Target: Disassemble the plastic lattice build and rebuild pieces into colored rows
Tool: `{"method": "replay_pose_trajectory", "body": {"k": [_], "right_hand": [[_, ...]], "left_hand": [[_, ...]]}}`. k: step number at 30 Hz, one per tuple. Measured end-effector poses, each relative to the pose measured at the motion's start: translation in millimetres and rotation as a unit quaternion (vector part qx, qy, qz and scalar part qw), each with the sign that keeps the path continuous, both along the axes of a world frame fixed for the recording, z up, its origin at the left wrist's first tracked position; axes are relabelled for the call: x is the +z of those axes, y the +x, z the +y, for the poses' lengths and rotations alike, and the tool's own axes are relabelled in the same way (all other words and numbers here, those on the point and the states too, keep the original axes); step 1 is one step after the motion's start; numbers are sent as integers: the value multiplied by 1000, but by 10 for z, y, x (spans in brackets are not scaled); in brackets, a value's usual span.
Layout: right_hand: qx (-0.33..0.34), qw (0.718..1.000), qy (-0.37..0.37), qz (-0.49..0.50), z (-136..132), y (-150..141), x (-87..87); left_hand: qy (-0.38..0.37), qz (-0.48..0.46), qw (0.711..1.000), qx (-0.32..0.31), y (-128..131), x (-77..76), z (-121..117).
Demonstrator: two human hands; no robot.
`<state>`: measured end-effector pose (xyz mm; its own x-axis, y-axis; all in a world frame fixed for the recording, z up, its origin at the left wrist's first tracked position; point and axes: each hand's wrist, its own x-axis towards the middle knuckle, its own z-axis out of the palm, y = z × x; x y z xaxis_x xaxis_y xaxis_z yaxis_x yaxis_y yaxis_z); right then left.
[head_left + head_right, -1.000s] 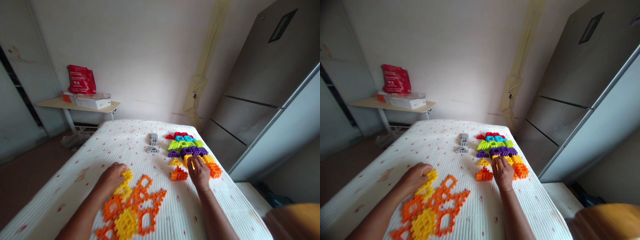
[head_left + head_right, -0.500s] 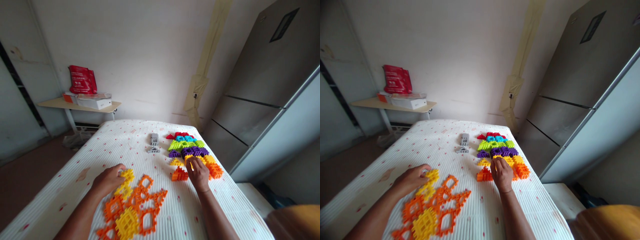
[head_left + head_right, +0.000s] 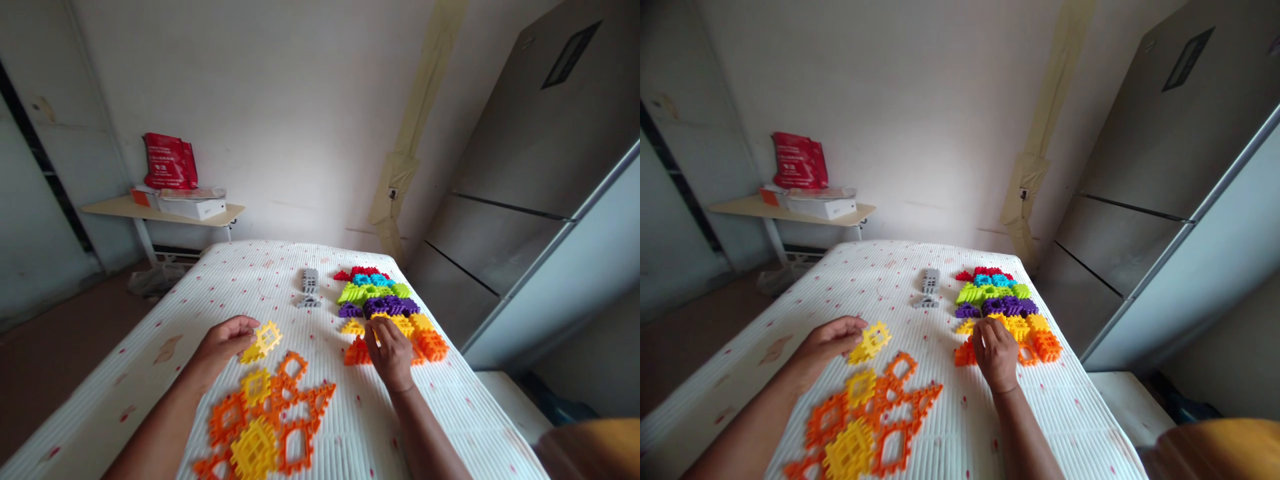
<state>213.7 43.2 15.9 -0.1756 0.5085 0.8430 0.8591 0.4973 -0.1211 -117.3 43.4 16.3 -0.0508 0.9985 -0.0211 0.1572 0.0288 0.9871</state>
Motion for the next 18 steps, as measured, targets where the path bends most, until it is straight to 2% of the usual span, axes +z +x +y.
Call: {"method": "replay_pose_trajectory", "body": {"k": [6, 12, 14, 18], "right_hand": [[109, 988, -104, 30, -134, -651, 37], [148, 964, -207, 75, -188, -1156, 22], [153, 961, -216, 81, -182, -1229, 10], [169, 958, -219, 79, -173, -1257, -18]], "left_hand": [[34, -120, 991, 38, 236, 38, -41], [30, -199, 980, 4, 370, 28, -84], [24, -197, 980, -10, 363, -14, -77], [16, -127, 991, -31, 327, -118, -25]]}}
